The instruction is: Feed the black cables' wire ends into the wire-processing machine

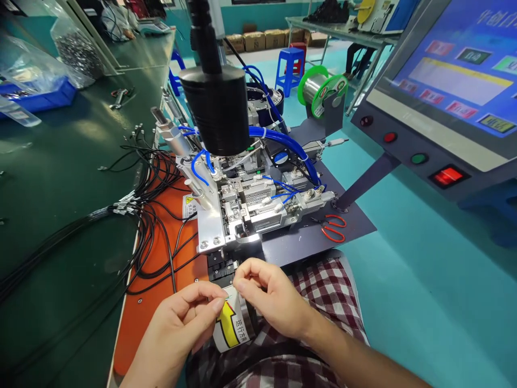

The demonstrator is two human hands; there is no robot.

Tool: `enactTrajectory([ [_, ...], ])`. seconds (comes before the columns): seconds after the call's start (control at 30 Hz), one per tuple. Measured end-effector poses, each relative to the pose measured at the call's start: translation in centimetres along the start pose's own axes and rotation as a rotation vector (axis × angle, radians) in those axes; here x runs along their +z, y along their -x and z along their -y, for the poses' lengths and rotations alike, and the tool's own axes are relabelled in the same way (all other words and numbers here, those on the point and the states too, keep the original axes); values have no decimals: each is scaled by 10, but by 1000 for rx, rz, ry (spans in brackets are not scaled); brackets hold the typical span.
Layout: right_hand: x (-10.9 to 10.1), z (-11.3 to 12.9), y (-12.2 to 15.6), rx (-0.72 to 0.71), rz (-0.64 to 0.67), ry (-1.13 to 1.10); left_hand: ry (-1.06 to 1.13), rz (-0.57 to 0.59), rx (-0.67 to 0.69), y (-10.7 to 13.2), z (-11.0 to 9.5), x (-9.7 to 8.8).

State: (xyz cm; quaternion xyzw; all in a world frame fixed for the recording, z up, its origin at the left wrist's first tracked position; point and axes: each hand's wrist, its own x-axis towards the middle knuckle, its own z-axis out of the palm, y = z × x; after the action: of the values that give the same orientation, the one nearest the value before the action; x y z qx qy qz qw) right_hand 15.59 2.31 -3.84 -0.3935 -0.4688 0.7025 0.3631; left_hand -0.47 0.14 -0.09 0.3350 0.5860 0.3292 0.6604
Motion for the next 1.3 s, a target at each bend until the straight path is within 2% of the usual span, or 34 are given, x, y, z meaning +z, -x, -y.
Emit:
enactTrajectory([
  [0.13, 10, 5, 7, 29, -119, 81, 74, 0, -15, -4, 4, -1],
  [0.3, 23, 6, 8, 6, -227, 169, 62, -20, -1, -3, 5, 0],
  [0.5, 26, 2, 5, 35, -252, 100, 90, -9, -13, -3, 11, -2],
  [0.87, 27, -2, 2, -3, -314, 122, 48, 0, -25, -8, 15, -5],
  [1.3, 25, -1, 3, -46, -285, 135, 62, 1, -29, -8, 11, -4],
])
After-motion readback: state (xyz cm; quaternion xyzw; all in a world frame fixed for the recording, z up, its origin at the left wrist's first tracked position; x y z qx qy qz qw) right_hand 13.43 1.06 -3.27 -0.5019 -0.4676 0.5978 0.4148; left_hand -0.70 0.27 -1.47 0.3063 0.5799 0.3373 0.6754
